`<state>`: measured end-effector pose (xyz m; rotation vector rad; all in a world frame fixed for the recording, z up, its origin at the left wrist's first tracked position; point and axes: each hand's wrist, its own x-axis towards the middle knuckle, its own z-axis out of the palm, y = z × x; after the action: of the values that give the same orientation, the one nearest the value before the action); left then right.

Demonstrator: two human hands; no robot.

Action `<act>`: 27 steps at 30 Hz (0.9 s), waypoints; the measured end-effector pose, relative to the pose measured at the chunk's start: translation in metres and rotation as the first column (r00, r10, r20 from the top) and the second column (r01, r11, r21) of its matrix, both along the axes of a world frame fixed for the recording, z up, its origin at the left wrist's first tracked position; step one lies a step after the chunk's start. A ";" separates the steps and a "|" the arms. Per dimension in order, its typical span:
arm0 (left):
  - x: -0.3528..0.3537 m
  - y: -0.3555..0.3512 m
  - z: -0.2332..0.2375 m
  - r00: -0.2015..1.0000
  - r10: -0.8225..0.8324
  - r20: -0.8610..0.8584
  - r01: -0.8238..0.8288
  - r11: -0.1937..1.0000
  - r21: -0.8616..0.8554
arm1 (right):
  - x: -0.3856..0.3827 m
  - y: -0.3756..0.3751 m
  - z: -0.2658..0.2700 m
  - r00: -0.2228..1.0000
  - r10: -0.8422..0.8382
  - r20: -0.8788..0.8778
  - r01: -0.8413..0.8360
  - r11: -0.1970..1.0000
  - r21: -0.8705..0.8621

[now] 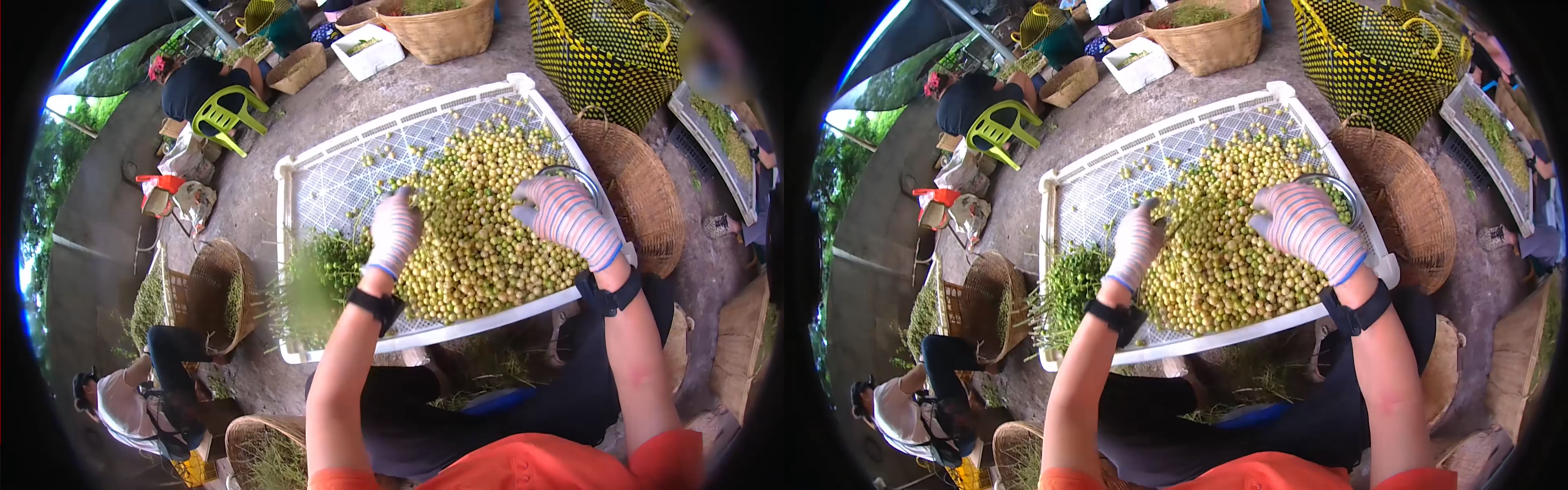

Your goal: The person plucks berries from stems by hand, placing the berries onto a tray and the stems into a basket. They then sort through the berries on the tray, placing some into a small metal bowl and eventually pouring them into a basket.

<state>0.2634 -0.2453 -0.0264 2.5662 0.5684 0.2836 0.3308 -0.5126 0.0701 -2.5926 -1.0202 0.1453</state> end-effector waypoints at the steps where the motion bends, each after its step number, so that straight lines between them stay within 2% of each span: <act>1: 0.007 0.014 -0.002 0.987 0.058 -0.150 -0.044 0.995 0.093 | 0.003 -0.001 -0.006 0.999 0.045 0.007 -0.045 0.999 -0.003; 2: 0.014 0.027 -0.006 0.949 0.128 -0.289 -0.074 0.979 0.189 | 0.003 0.000 -0.006 0.998 0.058 0.006 -0.057 0.997 -0.053; 3: 0.022 0.043 -0.029 0.919 0.144 -0.366 -0.102 0.986 0.132 | 0.003 -0.001 -0.012 0.996 0.082 0.027 -0.082 0.996 -0.023; 4: 0.030 0.057 -0.052 0.884 0.097 -0.458 -0.049 0.992 0.117 | 0.004 -0.002 -0.018 0.993 0.107 0.046 -0.108 0.994 0.005; 6: 0.023 0.054 -0.044 0.906 0.133 -0.401 -0.093 0.989 0.118 | 0.003 -0.001 -0.020 0.992 0.108 0.065 -0.108 0.994 0.002; 8: 0.011 0.038 -0.018 0.974 0.145 -0.175 -0.143 0.989 0.026 | 0.002 0.001 -0.021 0.993 0.107 0.042 -0.105 0.994 -0.040; 10: 0.012 0.028 0.012 0.981 0.172 -0.085 -0.176 0.984 -0.038 | 0.002 0.003 -0.025 0.992 0.110 0.062 -0.109 0.994 -0.023; 12: 0.018 0.037 0.020 0.991 0.090 0.098 -0.069 0.978 -0.198 | 0.003 0.007 -0.023 0.996 0.081 0.035 -0.081 0.997 -0.005; 13: 0.019 0.038 0.026 0.991 0.091 0.102 -0.070 0.977 -0.201 | 0.005 0.010 -0.019 0.997 0.073 0.015 -0.072 0.996 -0.045; 14: 0.020 0.040 0.033 0.974 0.031 0.223 0.024 0.971 -0.240 | 0.007 0.012 -0.020 0.997 0.074 0.022 -0.073 0.996 -0.047; 15: 0.018 0.036 0.045 0.939 -0.024 0.344 0.122 0.956 -0.266 | 0.008 0.015 -0.025 0.993 0.039 0.110 -0.052 0.991 0.125; 16: 0.014 0.029 0.059 0.937 -0.025 0.349 0.125 0.956 -0.267 | 0.008 0.016 -0.024 0.982 -0.011 0.189 -0.046 0.955 0.294; 18: 0.005 0.016 0.086 0.931 -0.071 0.358 0.214 0.902 -0.376 | 0.007 0.018 -0.015 0.979 -0.073 0.189 0.015 0.957 0.291; 20: -0.009 0.001 0.105 0.928 -0.093 0.361 0.247 0.880 -0.407 | 0.006 0.021 -0.004 0.969 0.004 0.245 -0.116 0.889 0.443; 21: -0.015 -0.009 0.112 0.927 -0.101 0.361 0.275 0.837 -0.473 | 0.007 0.024 -0.003 0.972 0.080 0.223 -0.180 0.862 0.475; 22: -0.019 -0.016 0.116 0.926 -0.111 0.360 0.303 0.788 -0.536 | 0.005 0.028 -0.005 0.972 0.080 0.222 -0.180 0.862 0.474; 24: -0.024 -0.024 0.115 0.931 -0.130 0.342 0.308 0.783 -0.540 | 0.002 0.038 -0.015 0.964 0.205 0.170 -0.262 0.849 0.459; 26: -0.029 -0.035 0.111 0.939 -0.146 0.311 0.305 0.771 -0.558 | -0.004 0.047 -0.026 0.968 0.219 0.126 -0.252 0.861 0.441; 27: -0.029 -0.036 0.105 0.951 -0.162 0.264 0.291 0.761 -0.580 | -0.007 0.051 -0.034 0.963 0.268 -0.014 -0.224 0.831 0.509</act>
<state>0.2341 -0.2809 0.0791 1.9099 0.2095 0.2189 0.3234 -0.4618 0.0365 -1.9612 -1.1758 0.0414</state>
